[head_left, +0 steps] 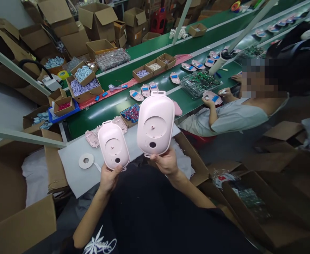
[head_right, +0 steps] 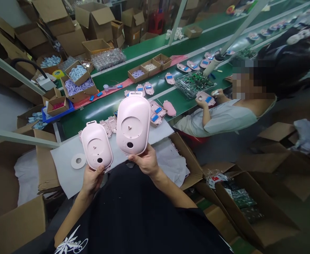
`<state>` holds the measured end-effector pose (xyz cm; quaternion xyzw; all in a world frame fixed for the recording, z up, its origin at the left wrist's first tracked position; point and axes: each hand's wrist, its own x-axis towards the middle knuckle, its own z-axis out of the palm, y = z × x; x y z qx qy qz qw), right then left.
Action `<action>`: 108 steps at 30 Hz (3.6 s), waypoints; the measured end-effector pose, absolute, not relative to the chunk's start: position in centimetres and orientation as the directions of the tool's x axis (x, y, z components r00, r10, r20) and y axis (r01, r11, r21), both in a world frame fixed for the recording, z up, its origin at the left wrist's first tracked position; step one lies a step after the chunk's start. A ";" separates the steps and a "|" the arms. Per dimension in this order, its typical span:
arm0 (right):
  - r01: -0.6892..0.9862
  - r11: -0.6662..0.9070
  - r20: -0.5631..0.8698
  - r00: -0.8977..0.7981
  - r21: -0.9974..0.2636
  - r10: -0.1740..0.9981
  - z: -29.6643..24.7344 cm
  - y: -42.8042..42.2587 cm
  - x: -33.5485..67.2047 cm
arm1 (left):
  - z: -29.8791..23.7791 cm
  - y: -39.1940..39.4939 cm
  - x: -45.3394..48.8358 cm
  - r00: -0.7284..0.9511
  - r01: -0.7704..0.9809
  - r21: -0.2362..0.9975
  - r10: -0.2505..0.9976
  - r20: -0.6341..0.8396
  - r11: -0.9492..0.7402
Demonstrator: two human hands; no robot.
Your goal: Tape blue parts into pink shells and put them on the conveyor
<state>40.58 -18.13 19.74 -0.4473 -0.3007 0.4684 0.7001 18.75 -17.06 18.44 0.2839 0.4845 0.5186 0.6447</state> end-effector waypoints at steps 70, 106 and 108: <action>-0.170 0.400 0.237 0.581 -0.901 0.779 17.8 -18.2 40.0 | 17.7 -19.1 18.2 -0.015 -0.374 0.857 0.922 -0.388 0.354; 0.392 -0.211 -0.282 -0.134 -0.896 0.950 3.1 -6.0 27.0 | -0.4 -4.4 -6.9 -0.294 0.876 0.334 0.934 -0.203 0.349; 0.448 -0.184 -0.265 -0.126 -0.875 0.956 3.4 -5.9 25.7 | -2.6 -0.6 -7.6 -0.297 0.885 0.286 0.919 -0.261 0.367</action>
